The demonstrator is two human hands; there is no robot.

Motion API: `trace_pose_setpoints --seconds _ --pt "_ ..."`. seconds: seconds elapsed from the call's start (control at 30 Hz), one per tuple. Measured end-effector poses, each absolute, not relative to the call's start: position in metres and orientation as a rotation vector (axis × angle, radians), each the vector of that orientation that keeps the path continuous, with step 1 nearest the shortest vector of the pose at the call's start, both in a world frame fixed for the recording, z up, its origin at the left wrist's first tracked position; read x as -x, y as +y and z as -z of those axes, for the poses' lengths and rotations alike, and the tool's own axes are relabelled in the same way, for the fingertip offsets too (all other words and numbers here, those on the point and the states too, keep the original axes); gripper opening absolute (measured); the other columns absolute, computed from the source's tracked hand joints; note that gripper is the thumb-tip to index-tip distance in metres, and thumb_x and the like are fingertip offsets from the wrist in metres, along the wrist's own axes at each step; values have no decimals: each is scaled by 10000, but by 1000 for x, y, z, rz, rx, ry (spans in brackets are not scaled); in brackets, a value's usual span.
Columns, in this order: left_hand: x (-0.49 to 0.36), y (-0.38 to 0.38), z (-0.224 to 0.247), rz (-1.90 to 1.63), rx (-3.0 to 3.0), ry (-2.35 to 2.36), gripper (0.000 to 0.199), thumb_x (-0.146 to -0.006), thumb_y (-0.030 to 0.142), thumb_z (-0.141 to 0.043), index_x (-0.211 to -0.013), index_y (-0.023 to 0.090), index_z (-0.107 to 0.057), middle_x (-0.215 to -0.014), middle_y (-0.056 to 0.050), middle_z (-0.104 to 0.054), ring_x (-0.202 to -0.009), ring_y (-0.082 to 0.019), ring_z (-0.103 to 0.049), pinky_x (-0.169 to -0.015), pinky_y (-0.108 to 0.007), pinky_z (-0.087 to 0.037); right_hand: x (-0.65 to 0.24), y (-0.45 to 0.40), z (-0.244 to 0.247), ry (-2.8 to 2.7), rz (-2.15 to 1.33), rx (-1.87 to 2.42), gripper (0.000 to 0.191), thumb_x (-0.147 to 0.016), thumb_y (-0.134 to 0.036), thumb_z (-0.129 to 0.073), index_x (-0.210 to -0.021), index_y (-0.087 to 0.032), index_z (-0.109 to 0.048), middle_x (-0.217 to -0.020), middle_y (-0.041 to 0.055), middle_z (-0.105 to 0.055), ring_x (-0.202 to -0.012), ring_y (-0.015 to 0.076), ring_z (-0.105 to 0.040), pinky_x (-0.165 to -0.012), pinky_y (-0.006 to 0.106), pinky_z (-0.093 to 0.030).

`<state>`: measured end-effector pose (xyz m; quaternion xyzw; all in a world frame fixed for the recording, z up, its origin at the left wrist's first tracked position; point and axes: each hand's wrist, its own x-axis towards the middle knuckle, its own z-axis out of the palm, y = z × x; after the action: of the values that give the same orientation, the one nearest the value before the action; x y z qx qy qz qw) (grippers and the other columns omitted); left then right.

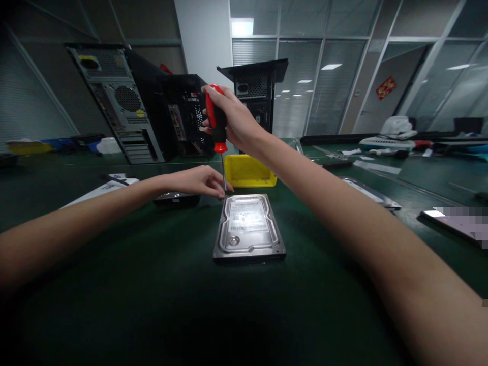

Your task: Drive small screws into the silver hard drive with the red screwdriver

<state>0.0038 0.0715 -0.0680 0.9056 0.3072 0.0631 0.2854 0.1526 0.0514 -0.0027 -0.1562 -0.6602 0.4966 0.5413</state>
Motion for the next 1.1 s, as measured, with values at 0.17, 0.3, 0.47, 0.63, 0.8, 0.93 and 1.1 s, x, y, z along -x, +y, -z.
trace_pose_setpoints --seconds 0.17,0.3,0.47,0.63,0.8,0.93,1.1 --pt "-4 71 68 -174 -2424 831 350 -747 176 -640 -1083 82 -609 -875 -83 -723 -851 -180 -677 -767 -264 -490 -152 49 3 -1585 -1164 315 151 -867 -233 -520 -908 -223 -375 -840 -11 -513 -701 91 -533 -714 279 -505" --pt "-5 70 67 -167 -2433 839 341 -746 170 -642 -1075 85 -614 -874 -83 -723 -848 -177 -677 -769 -264 -489 -152 53 4 -1598 -1147 321 277 -812 -236 -598 -945 -236 -355 -844 -14 -527 -711 94 -539 -729 290 -515" --pt "-4 70 65 -152 -2407 814 333 -742 189 -652 -1062 98 -633 -891 -76 -720 -859 -178 -674 -782 -266 -497 -153 55 6 -1591 -1098 354 343 -780 -260 -635 -960 -250 -343 -764 -35 -497 -659 86 -516 -675 260 -509" --pt "-3 71 63 -164 -2362 785 289 -734 196 -667 -1008 104 -654 -928 -77 -714 -880 -172 -668 -797 -267 -499 -151 48 4 -1580 -1101 415 150 -872 -314 -498 -995 -276 -420 -745 -32 -469 -610 74 -486 -652 234 -482" --pt "-1 74 66 -165 -2325 797 302 -732 163 -668 -1024 94 -638 -937 -88 -713 -900 -178 -668 -812 -281 -502 -151 45 2 -1554 -1152 429 88 -895 -287 -411 -922 -258 -490 -748 -9 -474 -611 90 -489 -661 233 -473" --pt "-2 75 69 -184 -2326 784 329 -736 142 -659 -1057 86 -615 -919 -93 -716 -886 -177 -672 -807 -291 -506 -152 48 3 -1538 -1147 389 71 -864 -250 -498 -882 -215 -439 -767 -17 -489 -640 85 -510 -699 254 -492" --pt "-3 74 70 -232 -2319 817 346 -729 132 -658 -1059 49 -596 -890 -115 -717 -872 -184 -676 -791 -293 -512 -151 50 4 -1566 -1147 355 158 -831 -214 -557 -891 -195 -412 -794 -26 -537 -650 71 -530 -693 231 -490"
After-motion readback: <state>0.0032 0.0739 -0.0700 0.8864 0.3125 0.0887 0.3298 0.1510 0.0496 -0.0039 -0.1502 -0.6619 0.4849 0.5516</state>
